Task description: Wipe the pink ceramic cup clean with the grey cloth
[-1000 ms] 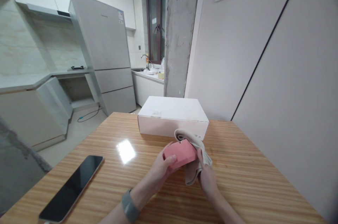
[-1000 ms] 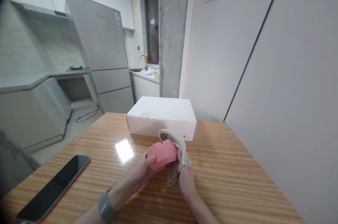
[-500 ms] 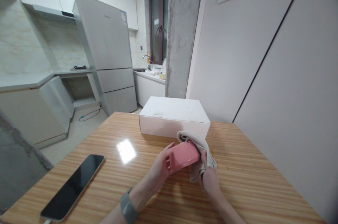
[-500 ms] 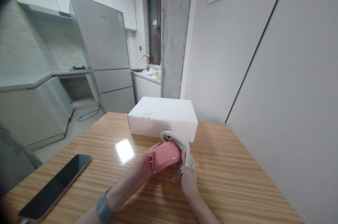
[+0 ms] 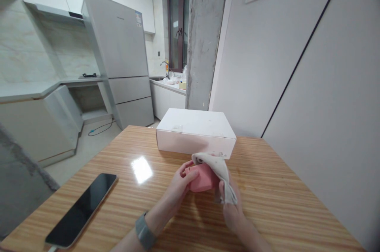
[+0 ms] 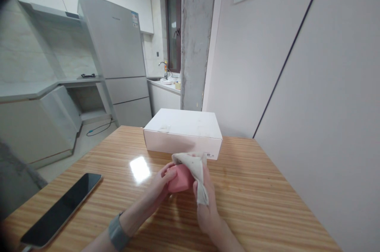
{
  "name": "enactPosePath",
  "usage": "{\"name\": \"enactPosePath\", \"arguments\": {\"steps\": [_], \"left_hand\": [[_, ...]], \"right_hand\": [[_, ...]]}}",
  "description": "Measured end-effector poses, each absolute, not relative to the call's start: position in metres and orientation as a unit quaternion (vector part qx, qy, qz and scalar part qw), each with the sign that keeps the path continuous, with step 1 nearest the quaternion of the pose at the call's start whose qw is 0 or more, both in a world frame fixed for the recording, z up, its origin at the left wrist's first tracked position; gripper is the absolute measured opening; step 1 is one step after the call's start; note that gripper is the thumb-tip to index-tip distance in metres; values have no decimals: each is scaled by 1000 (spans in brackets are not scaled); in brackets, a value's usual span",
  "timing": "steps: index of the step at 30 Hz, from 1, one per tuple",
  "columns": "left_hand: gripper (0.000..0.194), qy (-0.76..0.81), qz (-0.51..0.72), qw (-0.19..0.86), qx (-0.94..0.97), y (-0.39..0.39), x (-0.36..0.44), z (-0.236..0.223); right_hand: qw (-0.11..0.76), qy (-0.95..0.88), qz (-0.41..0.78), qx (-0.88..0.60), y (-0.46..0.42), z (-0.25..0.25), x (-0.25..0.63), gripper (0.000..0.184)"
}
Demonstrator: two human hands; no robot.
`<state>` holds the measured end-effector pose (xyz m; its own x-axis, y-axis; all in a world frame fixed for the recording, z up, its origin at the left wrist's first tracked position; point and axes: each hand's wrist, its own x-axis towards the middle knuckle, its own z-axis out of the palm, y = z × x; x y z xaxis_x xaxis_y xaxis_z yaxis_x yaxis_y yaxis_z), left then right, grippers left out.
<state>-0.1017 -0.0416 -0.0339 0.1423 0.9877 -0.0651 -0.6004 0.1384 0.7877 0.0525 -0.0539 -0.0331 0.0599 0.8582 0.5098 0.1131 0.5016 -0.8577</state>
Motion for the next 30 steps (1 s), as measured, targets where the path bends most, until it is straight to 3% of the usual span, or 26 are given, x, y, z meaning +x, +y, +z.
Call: {"name": "enactPosePath", "arguments": {"steps": [5, 10, 16, 21, 24, 30], "left_hand": [[49, 286, 546, 702, 356, -47, -106, -29], [55, 325, 412, 717, 459, -56, -112, -23], [90, 294, 355, 740, 490, -59, -116, -23], [77, 221, 378, 789, 432, -65, -108, -28], [77, 204, 363, 834, 363, -64, -104, -38], [77, 209, 398, 829, 332, -57, -105, -42]], "right_hand": [[532, -750, 249, -305, -56, -13, 59, 44], [622, -563, 368, -401, -44, -19, 65, 49], [682, -399, 492, -365, -31, -12, 65, 51], [716, -353, 496, -342, -30, -9, 62, 53], [685, -408, 454, -398, -34, -20, 61, 57], [583, -537, 394, -465, -41, -38, 62, 43]]}}
